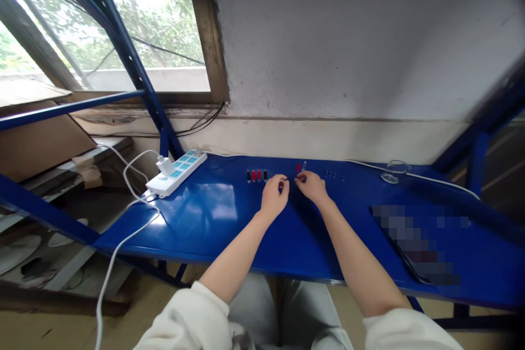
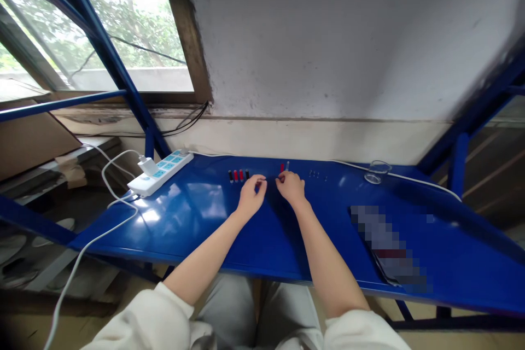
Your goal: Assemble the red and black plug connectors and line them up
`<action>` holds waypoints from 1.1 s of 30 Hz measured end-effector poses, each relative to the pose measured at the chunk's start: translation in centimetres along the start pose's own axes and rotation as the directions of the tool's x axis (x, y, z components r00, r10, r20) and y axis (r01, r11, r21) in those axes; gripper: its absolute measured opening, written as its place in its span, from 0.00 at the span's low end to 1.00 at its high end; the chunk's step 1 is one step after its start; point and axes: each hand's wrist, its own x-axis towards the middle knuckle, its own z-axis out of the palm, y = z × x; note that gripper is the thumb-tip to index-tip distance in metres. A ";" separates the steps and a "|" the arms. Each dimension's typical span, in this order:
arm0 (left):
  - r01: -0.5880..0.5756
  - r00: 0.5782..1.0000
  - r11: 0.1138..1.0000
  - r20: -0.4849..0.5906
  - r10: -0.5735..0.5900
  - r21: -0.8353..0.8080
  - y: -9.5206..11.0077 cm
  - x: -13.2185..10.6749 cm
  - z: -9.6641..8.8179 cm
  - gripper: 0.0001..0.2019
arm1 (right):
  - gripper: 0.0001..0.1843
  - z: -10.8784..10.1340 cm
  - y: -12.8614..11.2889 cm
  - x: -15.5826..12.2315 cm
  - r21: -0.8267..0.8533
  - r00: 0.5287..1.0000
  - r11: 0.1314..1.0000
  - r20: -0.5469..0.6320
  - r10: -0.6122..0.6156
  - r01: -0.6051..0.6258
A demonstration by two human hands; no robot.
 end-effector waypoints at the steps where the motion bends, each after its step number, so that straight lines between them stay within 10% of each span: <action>1: -0.039 0.997 0.997 0.068 0.034 0.069 0.0 0.1 0.6 0.13 | 0.11 -0.2 0.6 -0.2 -0.035 0.999 0.999 -0.044 0.012 -0.014; 6: -0.124 0.954 0.894 0.300 -0.012 0.430 -0.3 2.3 3.1 0.29 | 0.13 -0.1 1.9 -0.7 -0.167 0.988 0.985 -0.150 0.027 -0.052; 16: -0.149 0.939 0.746 0.329 -0.098 0.649 -1.6 5.1 6.7 0.32 | 0.17 1.0 1.8 -0.7 -0.234 0.991 0.972 -0.133 -0.006 -0.026; 27: -0.174 0.958 0.769 0.286 -0.012 0.614 -2.2 6.3 6.6 0.12 | 0.20 2.2 2.3 -0.2 -0.231 0.996 0.973 -0.076 -0.046 0.027; 33: -0.036 0.995 0.930 0.101 -0.001 0.367 -1.5 5.4 4.9 0.06 | 0.25 3.1 2.6 0.3 -0.220 0.999 0.975 0.024 -0.029 0.033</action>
